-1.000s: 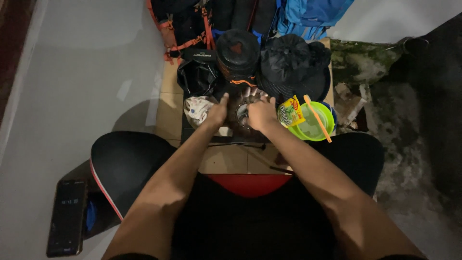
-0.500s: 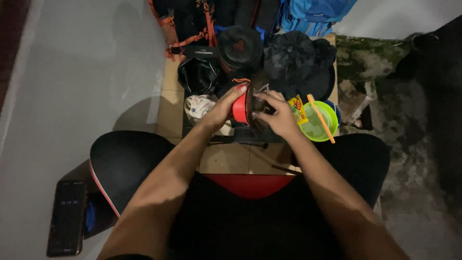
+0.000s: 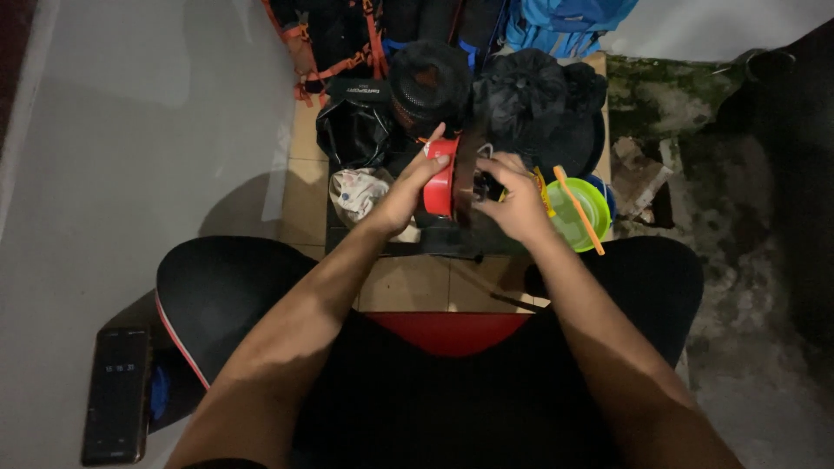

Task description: Cleaning a metal camping bowl and stove components before packing them into a storage pouch.

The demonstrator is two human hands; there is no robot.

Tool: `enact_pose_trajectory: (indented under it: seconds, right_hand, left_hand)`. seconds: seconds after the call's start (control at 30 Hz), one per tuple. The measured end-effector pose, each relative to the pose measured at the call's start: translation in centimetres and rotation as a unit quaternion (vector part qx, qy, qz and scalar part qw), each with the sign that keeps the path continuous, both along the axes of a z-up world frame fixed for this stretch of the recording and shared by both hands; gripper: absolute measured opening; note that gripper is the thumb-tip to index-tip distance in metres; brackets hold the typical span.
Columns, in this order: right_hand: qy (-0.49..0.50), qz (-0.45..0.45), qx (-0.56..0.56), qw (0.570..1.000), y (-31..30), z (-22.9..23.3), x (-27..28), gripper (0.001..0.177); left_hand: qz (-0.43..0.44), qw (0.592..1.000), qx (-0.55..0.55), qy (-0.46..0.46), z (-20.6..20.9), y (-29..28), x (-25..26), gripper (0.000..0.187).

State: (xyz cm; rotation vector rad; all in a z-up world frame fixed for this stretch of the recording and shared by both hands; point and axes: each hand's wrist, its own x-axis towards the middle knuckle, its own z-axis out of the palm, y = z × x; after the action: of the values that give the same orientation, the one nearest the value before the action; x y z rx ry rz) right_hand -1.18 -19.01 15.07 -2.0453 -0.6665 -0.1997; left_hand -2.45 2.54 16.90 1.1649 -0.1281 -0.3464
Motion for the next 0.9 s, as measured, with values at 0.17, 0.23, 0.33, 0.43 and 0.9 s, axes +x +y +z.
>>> enact_pose_trajectory:
  seconds: [0.17, 0.23, 0.33, 0.43, 0.9]
  right_hand:
    - [-0.034, 0.001, -0.032, 0.999, 0.9, 1.6, -0.3, 0.050]
    - [-0.037, -0.004, -0.038, 0.999, 1.1, 1.7, -0.2, 0.051]
    - [-0.046, -0.016, -0.049, 0.998, 1.4, 2.4, -0.5, 0.051]
    - [-0.074, -0.031, -0.081, 0.993, 1.4, 3.6, -0.8, 0.054]
    - [-0.223, 0.042, -0.375, 0.899, 1.5, 7.7, 0.4, 0.044]
  left_hand:
    - [0.026, 0.999, -0.020, 0.000, -0.7, 0.3, 0.2, 0.075]
    - [0.033, 0.999, -0.036, 0.000, -1.8, 0.1, 0.9, 0.074]
    - [0.043, 0.997, -0.063, 0.005, -1.7, -0.2, 1.1, 0.076]
    - [0.049, 0.992, -0.106, 0.057, -1.9, -0.7, 1.6, 0.073]
    - [-0.034, 0.951, -0.052, 0.304, -3.1, 0.7, 1.8, 0.093]
